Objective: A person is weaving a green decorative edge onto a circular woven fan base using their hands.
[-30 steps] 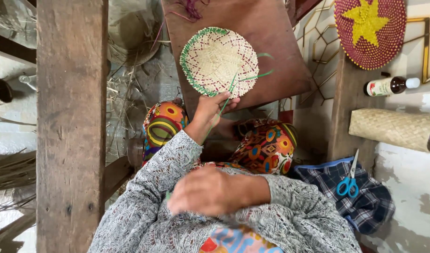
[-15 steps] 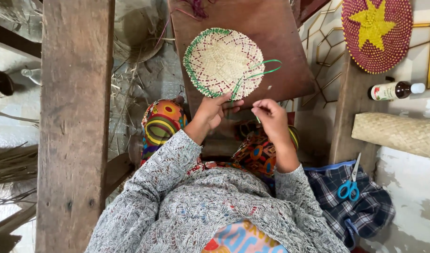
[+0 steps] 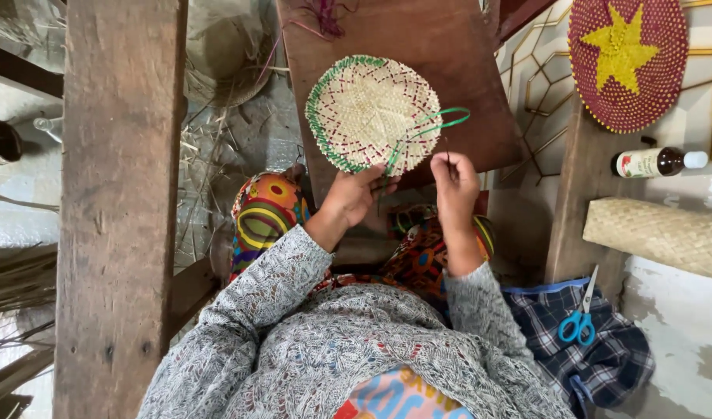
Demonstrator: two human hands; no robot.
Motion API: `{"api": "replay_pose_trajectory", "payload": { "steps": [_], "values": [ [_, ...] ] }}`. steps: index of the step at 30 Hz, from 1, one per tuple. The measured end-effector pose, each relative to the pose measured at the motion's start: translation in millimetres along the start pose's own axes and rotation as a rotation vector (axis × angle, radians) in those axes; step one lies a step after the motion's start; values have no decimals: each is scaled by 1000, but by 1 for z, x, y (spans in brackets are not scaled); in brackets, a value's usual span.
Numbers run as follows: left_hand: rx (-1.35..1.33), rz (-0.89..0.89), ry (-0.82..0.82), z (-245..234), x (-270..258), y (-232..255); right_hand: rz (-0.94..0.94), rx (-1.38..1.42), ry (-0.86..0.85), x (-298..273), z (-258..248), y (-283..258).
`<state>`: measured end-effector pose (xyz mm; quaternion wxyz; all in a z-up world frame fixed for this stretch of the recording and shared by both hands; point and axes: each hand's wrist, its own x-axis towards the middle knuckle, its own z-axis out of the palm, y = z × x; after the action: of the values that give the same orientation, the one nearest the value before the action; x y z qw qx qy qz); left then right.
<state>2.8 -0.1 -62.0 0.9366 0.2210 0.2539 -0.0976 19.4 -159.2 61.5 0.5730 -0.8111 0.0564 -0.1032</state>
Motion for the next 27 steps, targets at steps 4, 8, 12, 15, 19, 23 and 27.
{"api": "replay_pose_trajectory", "payload": {
  "steps": [4,8,12,15,19,23,27],
  "values": [
    [23,-19,73,34,-34,32,-308,-237,-115,24,2,17],
    [446,-30,18,43,-83,66,-374,-380,-257,24,4,18],
    [1799,196,-146,10,-117,94,-385,-422,-173,1,1,30],
    [1903,626,-227,15,-116,93,-323,-428,-228,-36,12,29],
    [1896,850,-211,15,-34,81,-360,-502,-218,-63,32,38],
    [1924,814,-226,29,17,59,-511,-722,-163,-70,42,53],
    [2164,694,-96,68,8,54,-588,-731,-154,-71,40,53]
  ]
}}
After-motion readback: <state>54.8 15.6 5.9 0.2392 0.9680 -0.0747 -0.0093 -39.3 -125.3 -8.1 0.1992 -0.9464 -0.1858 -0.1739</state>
